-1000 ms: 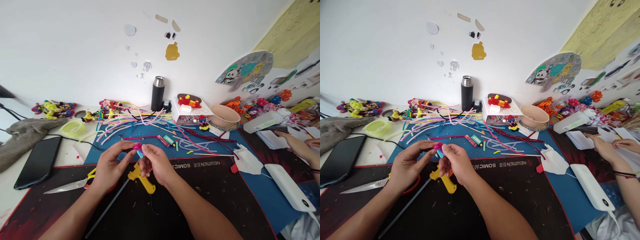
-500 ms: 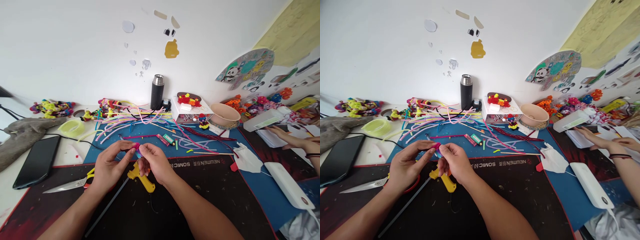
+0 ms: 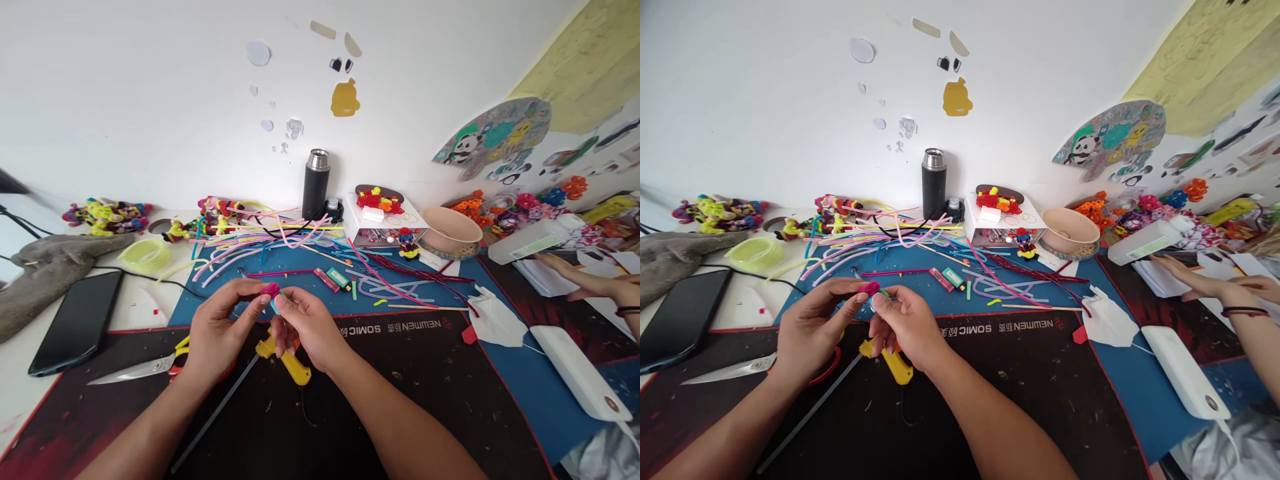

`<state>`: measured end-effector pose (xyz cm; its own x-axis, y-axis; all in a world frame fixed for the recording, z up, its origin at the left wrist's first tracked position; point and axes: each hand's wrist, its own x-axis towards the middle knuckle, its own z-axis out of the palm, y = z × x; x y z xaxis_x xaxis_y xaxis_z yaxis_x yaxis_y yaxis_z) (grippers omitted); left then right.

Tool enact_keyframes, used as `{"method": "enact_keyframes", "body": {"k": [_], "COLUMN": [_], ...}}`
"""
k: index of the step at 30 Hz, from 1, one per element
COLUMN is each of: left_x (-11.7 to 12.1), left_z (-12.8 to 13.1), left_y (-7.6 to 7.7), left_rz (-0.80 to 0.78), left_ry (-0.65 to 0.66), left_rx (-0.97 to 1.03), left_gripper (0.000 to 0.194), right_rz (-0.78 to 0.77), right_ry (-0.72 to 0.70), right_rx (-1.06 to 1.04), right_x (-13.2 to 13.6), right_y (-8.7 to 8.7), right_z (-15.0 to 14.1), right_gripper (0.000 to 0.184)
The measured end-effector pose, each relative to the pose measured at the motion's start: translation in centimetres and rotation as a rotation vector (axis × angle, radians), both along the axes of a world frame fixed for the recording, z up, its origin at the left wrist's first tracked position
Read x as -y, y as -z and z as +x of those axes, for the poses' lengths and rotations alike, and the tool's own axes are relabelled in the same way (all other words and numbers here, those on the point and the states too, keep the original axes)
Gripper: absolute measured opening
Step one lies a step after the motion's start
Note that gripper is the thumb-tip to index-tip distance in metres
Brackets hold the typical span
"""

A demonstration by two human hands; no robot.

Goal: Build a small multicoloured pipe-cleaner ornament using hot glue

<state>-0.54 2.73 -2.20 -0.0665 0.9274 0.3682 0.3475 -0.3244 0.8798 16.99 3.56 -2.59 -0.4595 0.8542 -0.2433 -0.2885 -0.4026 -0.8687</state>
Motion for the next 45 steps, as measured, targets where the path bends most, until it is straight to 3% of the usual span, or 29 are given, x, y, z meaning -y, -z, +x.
{"method": "enact_keyframes", "body": {"k": [8,15,24,31,45], "left_x": [-0.8,-0.9,-0.7,-0.6,-0.9], "left_z": [-1.2,-1.4,-1.6,-1.6,-1.2], "left_y": [-0.2,-0.2,0.3,0.1,-0.5], "left_rz": [-0.256,-0.211,-0.164,-0.197,-0.329], "left_ry": [0.137,0.199,0.131,0.103,0.112], "left_rx": [0.279,0.185,0.171,0.203,0.302], "left_gripper": [0.053,0.040,0.032,0.029,0.041], "right_rz": [-0.010,-0.014,-0.022,-0.015,0.021], "right_ry": [0.005,-0.002,-0.020,-0.026,0.009], "right_rx": [-0.009,-0.037,-0.067,-0.014,0.008], "right_x": [0.1,0.2,0.2,0.2,0.3], "right_y": [-0.2,-0.3,-0.2,-0.2,0.0], "right_z": [0.1,0.1,0.1,0.0,0.2], "right_gripper": [0.057,0.060,0.067,0.058,0.055]}}
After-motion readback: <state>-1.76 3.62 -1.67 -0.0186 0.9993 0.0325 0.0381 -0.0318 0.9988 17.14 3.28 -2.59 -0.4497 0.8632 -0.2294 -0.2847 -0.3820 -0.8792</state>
